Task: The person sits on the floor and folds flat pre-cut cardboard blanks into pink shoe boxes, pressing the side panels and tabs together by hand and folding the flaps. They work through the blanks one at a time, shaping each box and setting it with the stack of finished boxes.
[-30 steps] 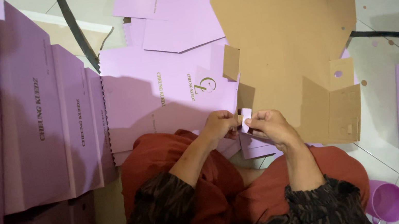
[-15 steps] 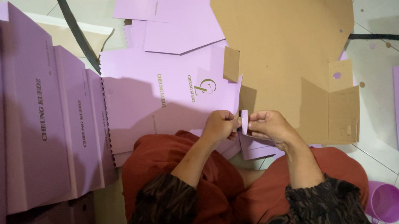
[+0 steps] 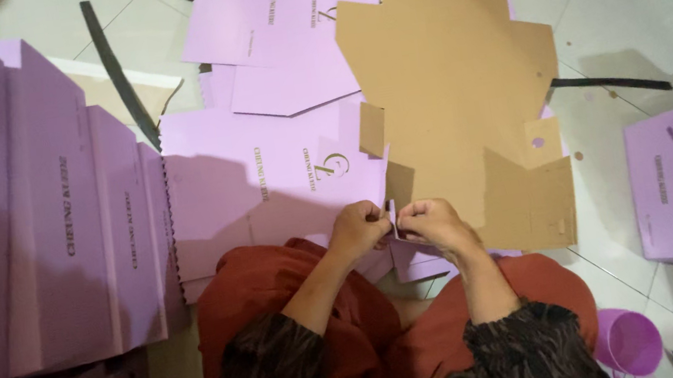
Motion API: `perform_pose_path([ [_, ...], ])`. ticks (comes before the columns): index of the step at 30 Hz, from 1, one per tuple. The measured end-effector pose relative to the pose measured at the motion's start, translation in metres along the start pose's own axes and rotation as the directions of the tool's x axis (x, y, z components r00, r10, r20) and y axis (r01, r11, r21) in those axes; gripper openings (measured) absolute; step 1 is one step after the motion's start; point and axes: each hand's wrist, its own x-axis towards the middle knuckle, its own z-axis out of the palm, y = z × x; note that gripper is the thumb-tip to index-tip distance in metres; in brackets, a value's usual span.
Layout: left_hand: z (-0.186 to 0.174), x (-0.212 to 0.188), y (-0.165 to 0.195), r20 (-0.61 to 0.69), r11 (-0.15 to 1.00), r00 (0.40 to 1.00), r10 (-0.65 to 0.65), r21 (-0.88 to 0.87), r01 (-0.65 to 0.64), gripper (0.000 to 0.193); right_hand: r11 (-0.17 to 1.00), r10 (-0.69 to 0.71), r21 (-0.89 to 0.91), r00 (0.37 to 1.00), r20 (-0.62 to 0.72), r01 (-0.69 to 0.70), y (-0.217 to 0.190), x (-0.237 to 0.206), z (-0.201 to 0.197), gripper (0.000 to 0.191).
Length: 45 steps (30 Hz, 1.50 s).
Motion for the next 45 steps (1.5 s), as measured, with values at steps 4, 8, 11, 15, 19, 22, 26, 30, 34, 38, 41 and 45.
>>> perform_pose_path([
  [4,0.003,-0.002,0.014,-0.017,0.967,0.993,0.116,0.230,-0.110,0.023,0.999,-0.023,0.042,1.000,0.010,0.022,0.002,0.001,-0.003,0.010],
  [8,0.007,0.002,0.002,-0.123,0.939,0.986,0.112,0.337,-0.065,0.026,0.998,-0.012,0.055,1.000,0.018,0.011,0.013,0.011,-0.006,0.011],
  [11,0.018,0.014,-0.003,-0.075,0.948,0.991,0.109,0.308,-0.081,0.022,0.998,-0.038,0.046,0.999,-0.007,0.038,0.015,0.015,-0.016,0.012],
  [15,0.024,0.021,-0.019,-0.011,0.991,0.998,0.056,0.123,-0.054,0.013,0.999,-0.030,0.022,0.999,-0.022,0.030,0.019,0.014,-0.023,0.011],
  [19,0.031,0.036,-0.039,0.116,0.996,0.993,-0.014,-0.088,0.025,0.015,0.996,-0.043,0.080,0.999,-0.021,0.045,0.019,0.007,-0.025,0.012],
  [22,0.032,0.046,-0.052,0.172,0.983,0.985,0.018,-0.181,0.013,0.008,0.996,-0.089,-0.023,0.992,-0.088,0.087,0.015,0.002,-0.020,0.011],
  [26,0.020,0.046,-0.055,0.188,0.975,0.982,-0.010,-0.215,0.051,0.006,0.977,-0.140,-0.187,0.974,-0.176,0.106,0.003,0.002,-0.003,0.015],
  [30,0.007,0.041,-0.043,0.105,1.000,0.994,-0.012,0.005,0.012,0.009,0.904,-0.265,-0.401,0.929,-0.258,0.147,-0.005,0.004,0.012,0.018],
  [34,-0.010,0.044,-0.028,0.060,0.982,0.993,0.099,0.155,-0.108,0.014,0.826,-0.378,-0.526,0.892,-0.249,0.204,-0.010,0.017,0.025,0.020],
  [38,-0.017,0.052,-0.022,0.032,0.942,0.992,0.125,0.309,-0.129,0.020,0.807,-0.394,-0.559,0.880,-0.266,0.192,-0.011,0.028,0.033,0.019],
  [41,-0.019,0.056,-0.029,-0.007,0.919,0.978,0.206,0.344,-0.192,0.022,0.805,-0.386,-0.567,0.881,-0.275,0.176,-0.008,0.030,0.037,0.020],
  [45,-0.029,0.057,-0.052,0.032,0.982,0.998,0.060,0.178,-0.065,0.024,0.815,-0.352,-0.556,0.901,-0.255,0.161,-0.002,0.030,0.047,0.023],
])
